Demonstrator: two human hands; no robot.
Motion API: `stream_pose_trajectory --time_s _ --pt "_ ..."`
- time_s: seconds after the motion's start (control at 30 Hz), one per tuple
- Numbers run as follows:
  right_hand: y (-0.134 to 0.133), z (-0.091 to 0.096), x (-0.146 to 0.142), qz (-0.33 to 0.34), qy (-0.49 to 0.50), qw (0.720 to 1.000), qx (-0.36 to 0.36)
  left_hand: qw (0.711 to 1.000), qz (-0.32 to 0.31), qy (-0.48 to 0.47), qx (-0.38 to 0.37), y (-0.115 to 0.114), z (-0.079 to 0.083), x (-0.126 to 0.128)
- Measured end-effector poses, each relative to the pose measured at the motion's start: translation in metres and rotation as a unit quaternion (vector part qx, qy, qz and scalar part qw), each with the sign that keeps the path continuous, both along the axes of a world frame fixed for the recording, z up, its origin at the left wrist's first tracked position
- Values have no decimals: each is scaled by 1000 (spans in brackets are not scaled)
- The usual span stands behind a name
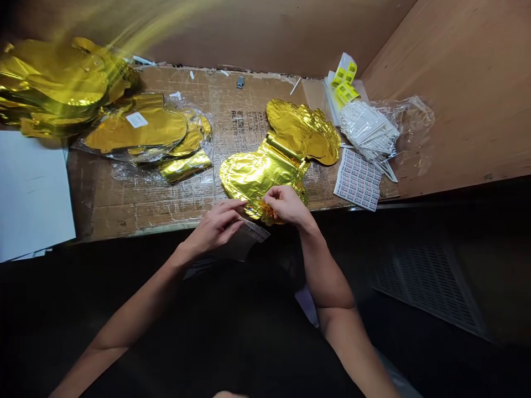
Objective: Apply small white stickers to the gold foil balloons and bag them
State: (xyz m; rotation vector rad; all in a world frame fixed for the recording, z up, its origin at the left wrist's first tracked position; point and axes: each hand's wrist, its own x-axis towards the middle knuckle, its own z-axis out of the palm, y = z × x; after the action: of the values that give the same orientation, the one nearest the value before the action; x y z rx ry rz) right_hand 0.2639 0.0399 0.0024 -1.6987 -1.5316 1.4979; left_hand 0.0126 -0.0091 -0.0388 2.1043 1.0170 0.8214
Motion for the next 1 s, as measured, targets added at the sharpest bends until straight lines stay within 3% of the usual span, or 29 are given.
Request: stream_pose_trajectory --time_s 0.07,0.13,0.2,0.27,0.3,0.37,0.5,0.7,0.8,0.9,1.0 --pt "6 -4 -7 32 -39 999 0 996 -38 64 47 3 -4 2" --pt "7 -5 -17 57 -129 989 46 990 -41 120 58 4 -7 4" --pt "4 -3 -26 71 -274 953 106 987 -38 142 57 4 -9 5" --pt "-2 1 -31 67 -409 899 141 987 -38 145 56 4 -9 5" --pt "-4 2 -31 58 -450 878 155 987 -39 144 57 3 -9 5" --pt "-7 2 -29 61 -465 861 196 987 -42 142 57 4 -9 3" --pt "-2 -11 -18 127 -363 884 264 989 -57 126 58 7 -8 -2" --pt "13 -15 -4 138 -216 946 199 981 -92 127 110 3 -12 -2" --pt "26 -7 4 154 -155 958 186 978 -90 150 118 0 -14 2" --pt "56 11 24 172 -116 965 159 983 -82 134 94 1 -13 5" --pt "97 39 60 113 -174 960 190 996 -63 54 22 6 -8 2"
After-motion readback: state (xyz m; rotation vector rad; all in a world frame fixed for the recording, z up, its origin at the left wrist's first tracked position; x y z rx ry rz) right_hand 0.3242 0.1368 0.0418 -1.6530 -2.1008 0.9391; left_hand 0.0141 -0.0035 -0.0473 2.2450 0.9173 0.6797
